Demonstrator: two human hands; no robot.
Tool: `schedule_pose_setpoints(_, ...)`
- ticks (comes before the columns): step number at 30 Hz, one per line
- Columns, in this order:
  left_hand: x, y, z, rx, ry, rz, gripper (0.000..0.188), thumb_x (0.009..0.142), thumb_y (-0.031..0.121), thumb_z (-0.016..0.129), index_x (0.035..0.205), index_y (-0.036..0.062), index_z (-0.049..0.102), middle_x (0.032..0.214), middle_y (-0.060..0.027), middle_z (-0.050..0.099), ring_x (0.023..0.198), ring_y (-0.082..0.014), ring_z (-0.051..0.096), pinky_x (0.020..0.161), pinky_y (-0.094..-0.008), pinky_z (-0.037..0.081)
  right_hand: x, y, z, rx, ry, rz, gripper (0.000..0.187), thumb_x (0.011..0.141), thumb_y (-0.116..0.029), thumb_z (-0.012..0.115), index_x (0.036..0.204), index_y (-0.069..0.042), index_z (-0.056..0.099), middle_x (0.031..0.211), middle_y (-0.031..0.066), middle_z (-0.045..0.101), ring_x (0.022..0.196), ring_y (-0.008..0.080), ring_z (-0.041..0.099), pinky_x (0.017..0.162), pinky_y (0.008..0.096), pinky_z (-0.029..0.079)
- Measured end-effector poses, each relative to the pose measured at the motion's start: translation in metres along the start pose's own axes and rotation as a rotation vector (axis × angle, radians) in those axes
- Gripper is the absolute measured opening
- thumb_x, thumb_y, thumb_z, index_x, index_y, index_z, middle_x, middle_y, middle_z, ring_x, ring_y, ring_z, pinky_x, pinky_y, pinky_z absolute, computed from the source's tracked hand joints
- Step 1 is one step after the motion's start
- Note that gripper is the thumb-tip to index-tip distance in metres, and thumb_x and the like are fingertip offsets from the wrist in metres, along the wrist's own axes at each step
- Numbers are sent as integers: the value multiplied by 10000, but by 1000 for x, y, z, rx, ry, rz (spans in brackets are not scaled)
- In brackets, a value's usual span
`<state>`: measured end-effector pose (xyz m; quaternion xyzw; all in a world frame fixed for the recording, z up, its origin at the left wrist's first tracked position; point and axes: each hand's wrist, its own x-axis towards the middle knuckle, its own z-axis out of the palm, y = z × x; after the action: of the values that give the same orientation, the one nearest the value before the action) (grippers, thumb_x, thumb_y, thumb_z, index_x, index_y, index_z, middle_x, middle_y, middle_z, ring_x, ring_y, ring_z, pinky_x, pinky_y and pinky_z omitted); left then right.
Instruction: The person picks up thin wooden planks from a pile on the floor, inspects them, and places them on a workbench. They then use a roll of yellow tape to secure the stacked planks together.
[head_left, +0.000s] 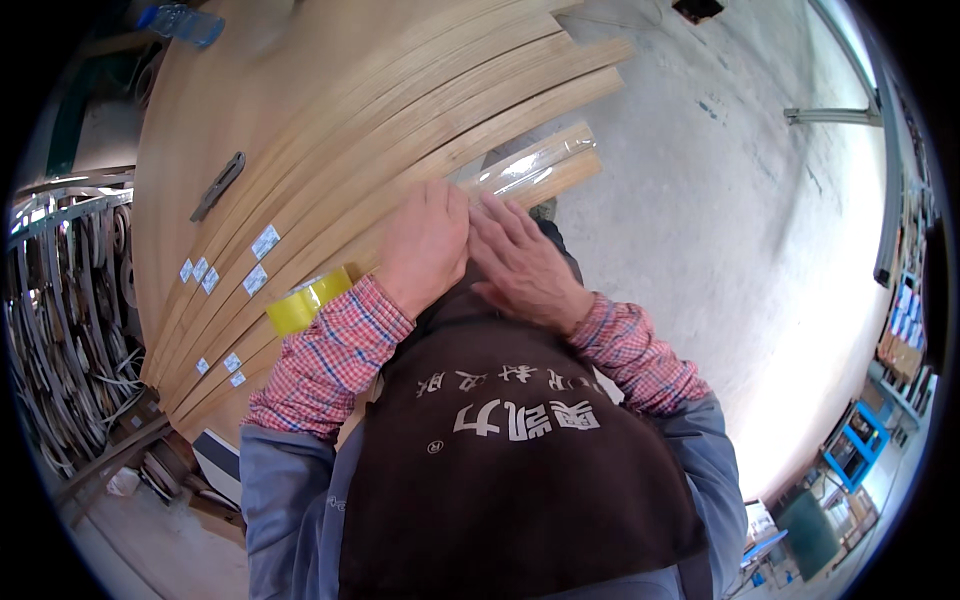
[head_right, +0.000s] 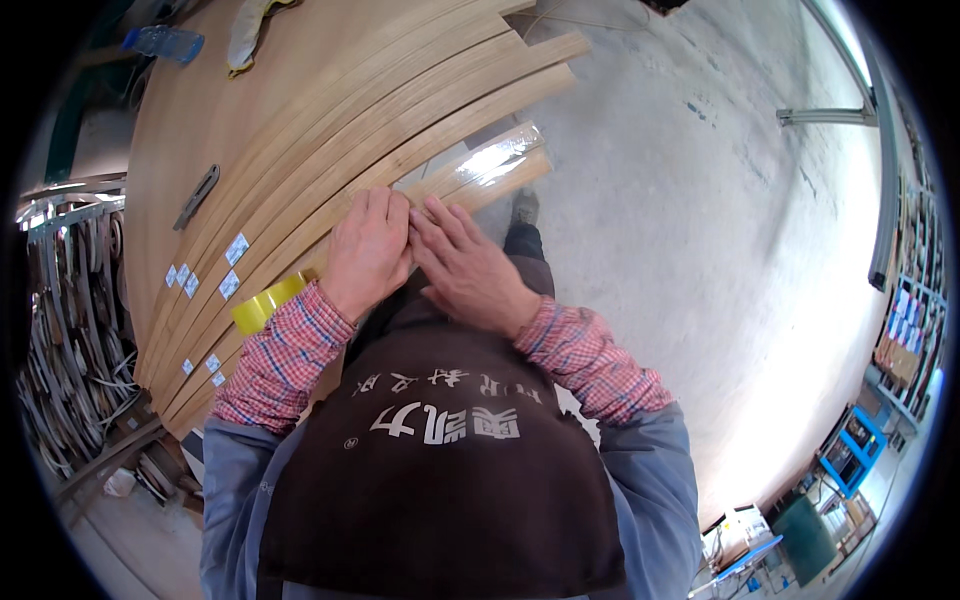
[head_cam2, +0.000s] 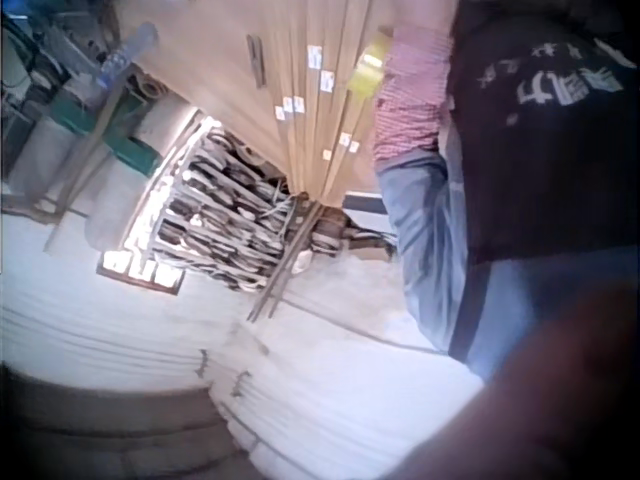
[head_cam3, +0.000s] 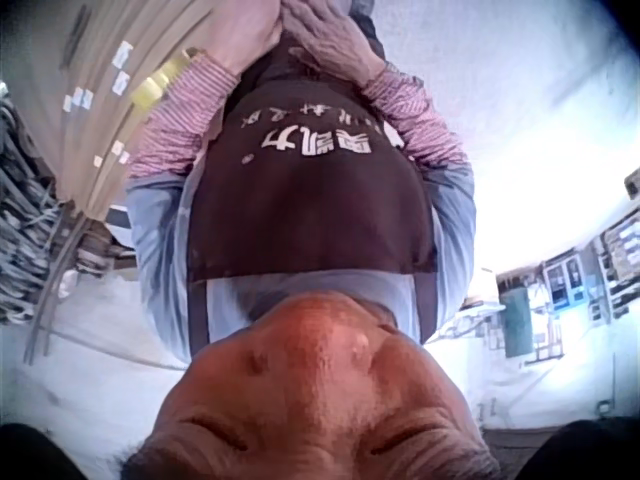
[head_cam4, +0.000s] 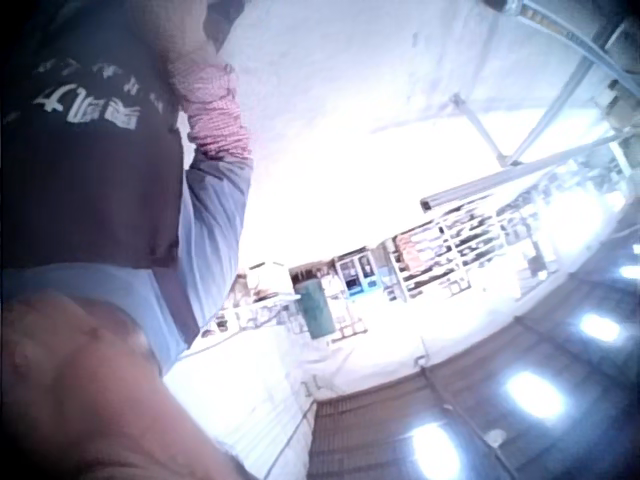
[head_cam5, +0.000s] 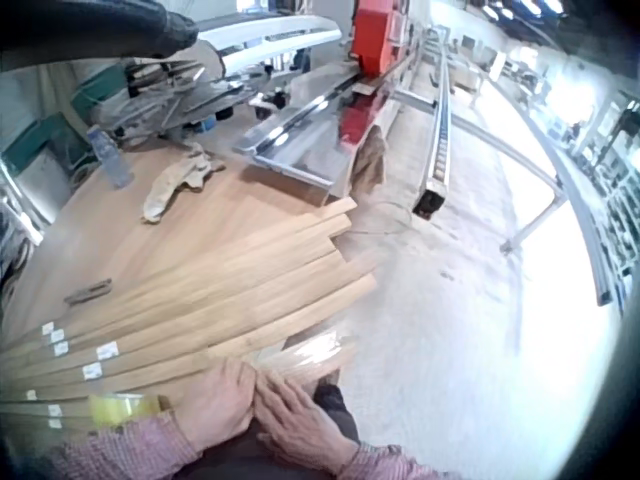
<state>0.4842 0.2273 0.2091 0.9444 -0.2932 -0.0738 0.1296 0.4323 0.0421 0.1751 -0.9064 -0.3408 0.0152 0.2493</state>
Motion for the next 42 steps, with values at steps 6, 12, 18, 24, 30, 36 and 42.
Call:
schedule_pose_setpoints(6, -2, 1, -1, -38, 18, -33, 419, 741, 185, 795, 1041, 1, 568, 1023, -151, 559, 1009, -345, 577, 791, -428, 534, 12, 63, -51, -255, -24, 78, 736, 784, -296, 766, 1397, 12, 496, 1491, 158, 463, 1422, 372, 389, 1146, 532, 357)
schedule_pose_setpoints(12, -2, -5, 14, 114, 87, -14, 304, 773, 215, 723, 957, 3, 607, 978, -133, 570, 977, -307, 579, 767, -405, 524, 0, 19, 2, -115, -115, -63, 748, 820, -253, 751, 1450, 27, 461, 1530, 186, 416, 1473, 418, 320, 1189, 540, 309)
schedule_pose_setpoints(18, -4, 1, 13, 137, 119, -82, 235, 789, 154, 658, 972, 12, 619, 973, -124, 570, 966, -280, 569, 769, -400, 502, 7, 22, -3, -165, -50, 35, 753, 840, -224, 730, 1475, 43, 424, 1560, 207, 375, 1493, 449, 282, 1205, 563, 275)
schedule_pose_setpoints(24, -24, 0, -33, 50, 115, -121, 480, 797, 286, 750, 1171, 13, 629, 1124, -137, 609, 1104, -339, 568, 961, -483, 451, 13, 15, -8, -250, -98, 70, 754, 842, -214, 731, 1472, 56, 418, 1573, 207, 361, 1501, 420, 283, 1202, 568, 272)
schedule_pose_setpoints(30, -98, -79, -105, -276, -106, -279, 492, 889, 373, 701, 1216, 15, 615, 1064, -192, 668, 1007, -388, 644, 838, -456, 519, 39, -25, 16, -169, -107, 77, 691, 845, -247, 729, 1420, 39, 475, 1562, 220, 371, 1487, 434, 293, 1194, 556, 291)
schedule_pose_setpoints(36, -114, -116, -95, -440, -300, -256, 465, 943, 388, 637, 1211, 9, 605, 1033, -214, 677, 966, -396, 659, 803, -449, 520, 73, -93, 79, -79, -94, -197, 629, 862, -340, 714, 1357, 4, 534, 1526, 190, 437, 1463, 398, 350, 1185, 540, 305)
schedule_pose_setpoints(42, -164, -161, -99, -600, -311, -213, 448, 955, 349, 609, 1238, 2, 595, 1066, -219, 676, 979, -375, 664, 841, -453, 519, 75, -97, 78, -130, -94, -139, 748, 825, -426, 748, 1414, -34, 507, 1532, 129, 454, 1459, 335, 374, 1185, 509, 313)
